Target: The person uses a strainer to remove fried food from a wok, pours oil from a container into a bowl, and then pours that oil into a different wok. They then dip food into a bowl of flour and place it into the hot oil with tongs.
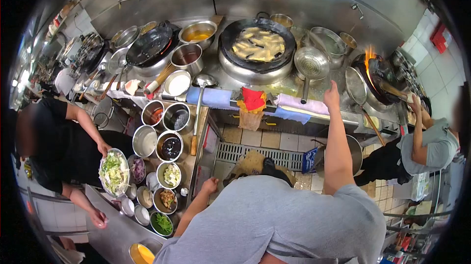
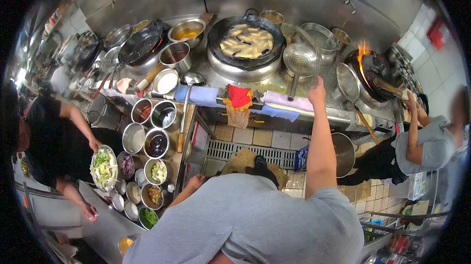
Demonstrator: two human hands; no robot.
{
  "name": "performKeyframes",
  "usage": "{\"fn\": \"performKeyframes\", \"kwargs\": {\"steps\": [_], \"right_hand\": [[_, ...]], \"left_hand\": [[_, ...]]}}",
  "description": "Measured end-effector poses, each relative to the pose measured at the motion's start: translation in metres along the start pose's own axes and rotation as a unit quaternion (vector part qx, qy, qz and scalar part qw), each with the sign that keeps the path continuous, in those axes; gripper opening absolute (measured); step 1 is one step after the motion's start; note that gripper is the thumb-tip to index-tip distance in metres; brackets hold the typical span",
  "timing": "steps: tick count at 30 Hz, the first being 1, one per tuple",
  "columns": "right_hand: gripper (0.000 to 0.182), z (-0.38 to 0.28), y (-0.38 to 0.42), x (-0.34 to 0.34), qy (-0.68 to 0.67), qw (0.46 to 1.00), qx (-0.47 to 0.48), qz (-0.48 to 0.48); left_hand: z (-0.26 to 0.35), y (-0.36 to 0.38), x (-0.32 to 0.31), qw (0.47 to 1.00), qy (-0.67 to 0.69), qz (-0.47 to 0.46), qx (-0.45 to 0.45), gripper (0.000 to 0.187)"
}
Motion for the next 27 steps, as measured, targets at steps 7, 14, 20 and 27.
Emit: {"fn": "performKeyframes", "kwargs": {"steps": [7, 14, 20, 27], "right_hand": [[0.041, -0.035, -0.026, -0.005, -0.477, 0.835, -0.232, -0.146], [0.039, -0.107, -0.051, -0.048, -0.451, 0.846, -0.239, -0.153], [0.03, -0.112, -0.079, -0.134, -0.188, 0.953, -0.196, -0.133], [0.011, -0.176, -0.019, -0.169, -0.6, 0.638, -0.425, -0.232]], "left_hand": [[-0.091, -0.045, -0.072, 0.989, -0.108, -0.094, 0.024, 0.048], [-0.011, -0.025, -0.016, 0.992, -0.058, -0.106, -0.027, 0.043], [0.019, -0.008, 0.016, 0.948, 0.319, 0.004, -0.016, 0.035], [-0.077, -0.028, -0.106, 0.96, 0.278, -0.02, -0.035, 0.035]]}}
Point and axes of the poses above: each hand's wrist, its own y-axis away from the middle knuckle, its own x-axis out of the back of the hand, z = x × y, the point moved 8 cm from there along -y, towards the middle knuckle
